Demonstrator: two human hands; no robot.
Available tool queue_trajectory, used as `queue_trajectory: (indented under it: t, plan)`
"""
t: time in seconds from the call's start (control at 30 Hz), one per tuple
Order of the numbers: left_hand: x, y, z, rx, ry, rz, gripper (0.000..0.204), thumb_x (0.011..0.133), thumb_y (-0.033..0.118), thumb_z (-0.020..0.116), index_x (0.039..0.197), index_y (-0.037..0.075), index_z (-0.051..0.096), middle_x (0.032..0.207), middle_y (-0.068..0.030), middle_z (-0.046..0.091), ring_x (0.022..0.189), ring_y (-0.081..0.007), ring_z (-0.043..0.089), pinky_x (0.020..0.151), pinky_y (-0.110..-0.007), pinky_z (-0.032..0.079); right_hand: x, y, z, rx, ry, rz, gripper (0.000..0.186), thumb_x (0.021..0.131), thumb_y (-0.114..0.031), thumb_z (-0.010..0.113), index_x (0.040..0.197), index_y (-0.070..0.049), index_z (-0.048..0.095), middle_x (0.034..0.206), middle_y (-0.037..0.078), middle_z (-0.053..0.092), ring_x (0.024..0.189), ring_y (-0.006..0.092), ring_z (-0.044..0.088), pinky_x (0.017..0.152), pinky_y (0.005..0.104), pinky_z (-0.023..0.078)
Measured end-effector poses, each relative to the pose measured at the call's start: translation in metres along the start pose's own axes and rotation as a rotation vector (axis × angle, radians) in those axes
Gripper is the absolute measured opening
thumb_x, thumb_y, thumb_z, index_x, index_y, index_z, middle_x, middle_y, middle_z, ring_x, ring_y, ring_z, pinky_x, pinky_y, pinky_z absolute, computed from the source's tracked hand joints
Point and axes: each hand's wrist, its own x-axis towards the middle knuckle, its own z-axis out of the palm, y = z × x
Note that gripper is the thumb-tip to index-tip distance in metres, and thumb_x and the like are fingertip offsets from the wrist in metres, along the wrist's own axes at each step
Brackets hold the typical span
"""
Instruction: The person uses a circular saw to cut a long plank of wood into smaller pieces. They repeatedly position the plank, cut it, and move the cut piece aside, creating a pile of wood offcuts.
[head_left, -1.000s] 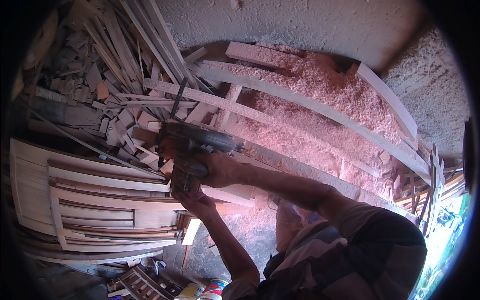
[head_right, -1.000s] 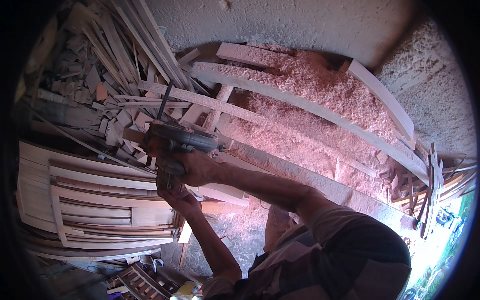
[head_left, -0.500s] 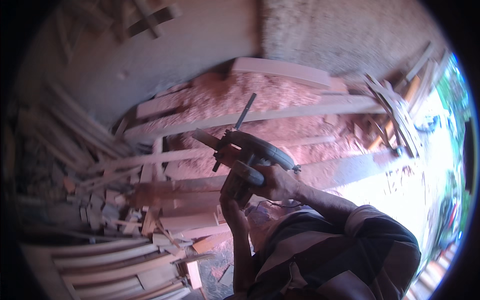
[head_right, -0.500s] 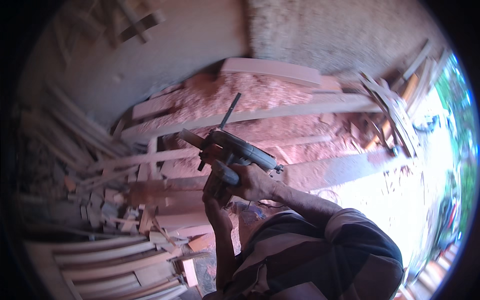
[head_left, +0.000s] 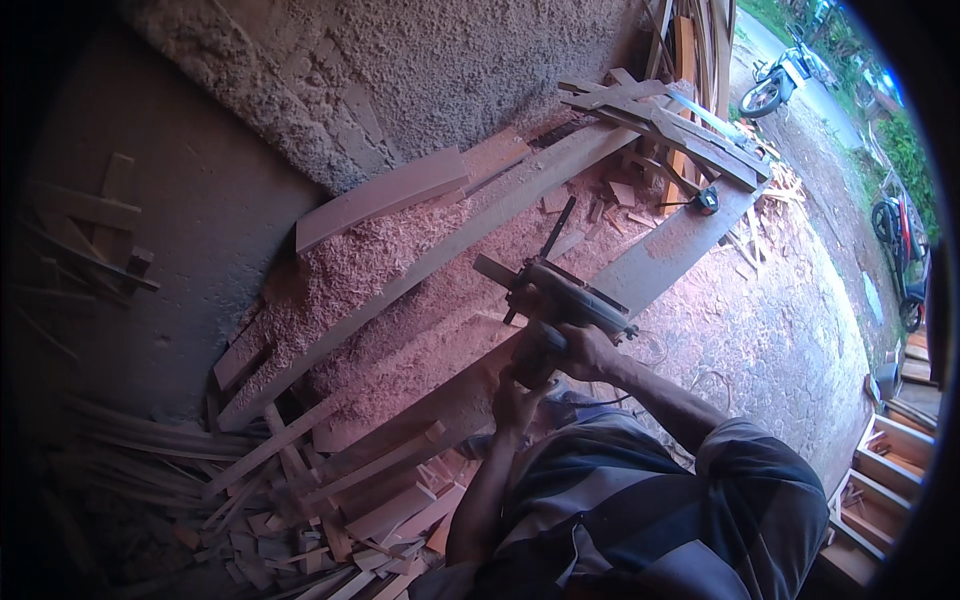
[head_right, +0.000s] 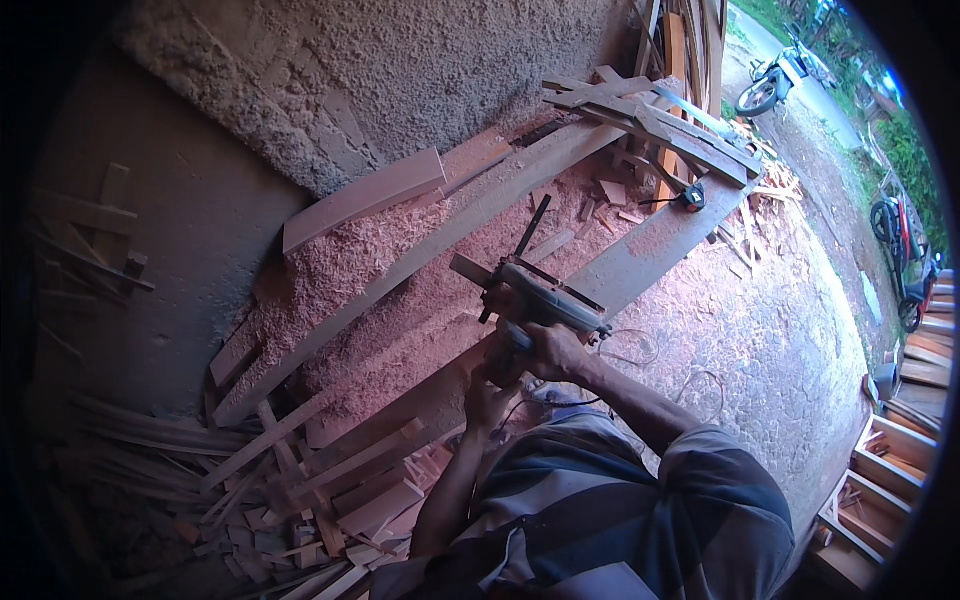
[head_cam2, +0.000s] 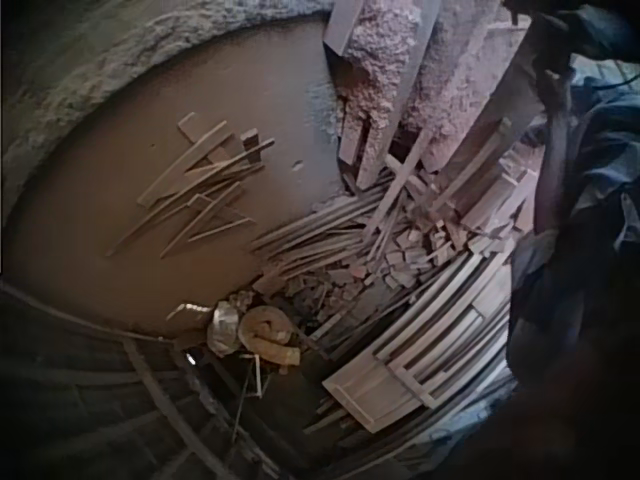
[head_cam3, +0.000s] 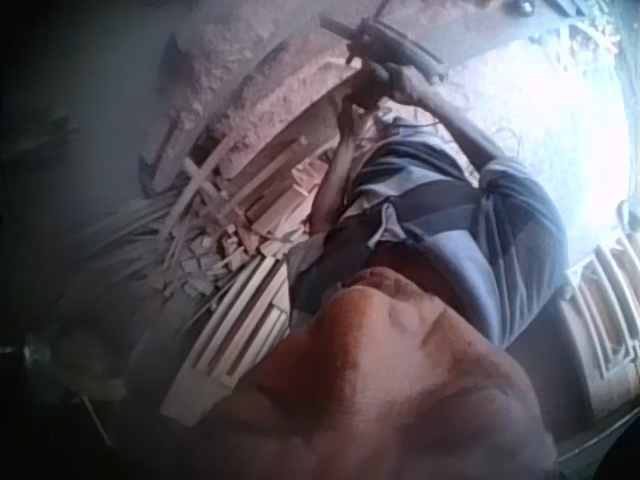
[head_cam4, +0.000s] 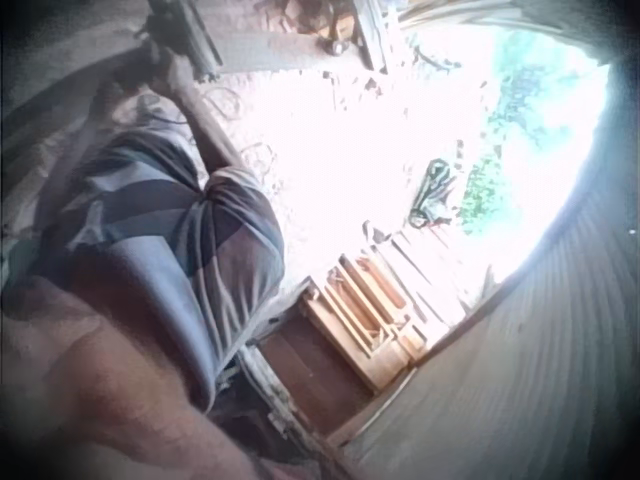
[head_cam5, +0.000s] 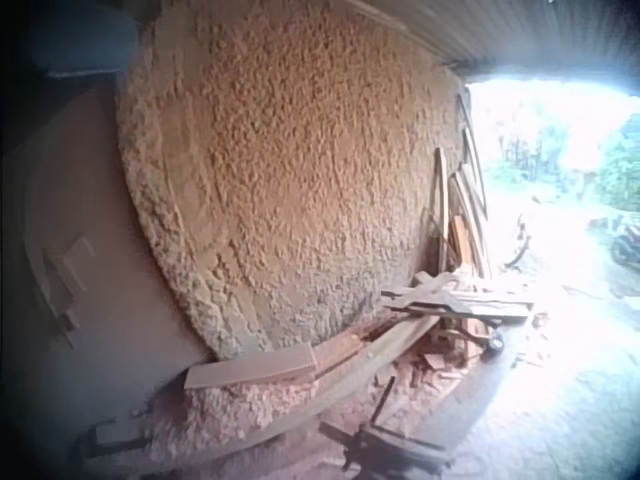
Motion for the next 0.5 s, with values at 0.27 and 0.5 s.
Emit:
queue_trajectory:
  t: [0.27, 0.5]
  plan:
    - [0.007, -0.027, 0.002, 0.136, -0.004, 0.252, 0.09, 0.084, 0.036, 0.084, 0.152, 0.001, 0.036, 0.137, -0.0229, 0.059, 0.125, -0.0357, 0.061, 0.102, -0.042, 0.052, -0.014, 0.021, 0.006, -0.009, 0.14, -0.012, 0.04, 0.08, -0.03, 0.076, 0.113, -0.008, 0.067, 0.08, 0.023, 0.071, 0.079, 0.0443, 0.071, 0.073, 0.0539, 0.056]
    - [-0.079, -0.052, -0.11, 0.098, 0.81, 0.066, 0.072, 0.096, 0.02, 0.073, 0.154, -0.001, 0.036, 0.146, -0.0278, 0.049, 0.133, -0.0395, 0.052, 0.108, -0.046, 0.048, -0.019, 0.003, 0.017, 0.033, 0.057, 0.027, 0.047, 0.081, -0.027, 0.074, 0.123, -0.008, 0.065, 0.095, 0.025, 0.071, 0.091, 0.0453, 0.07, 0.082, 0.0535, 0.055]
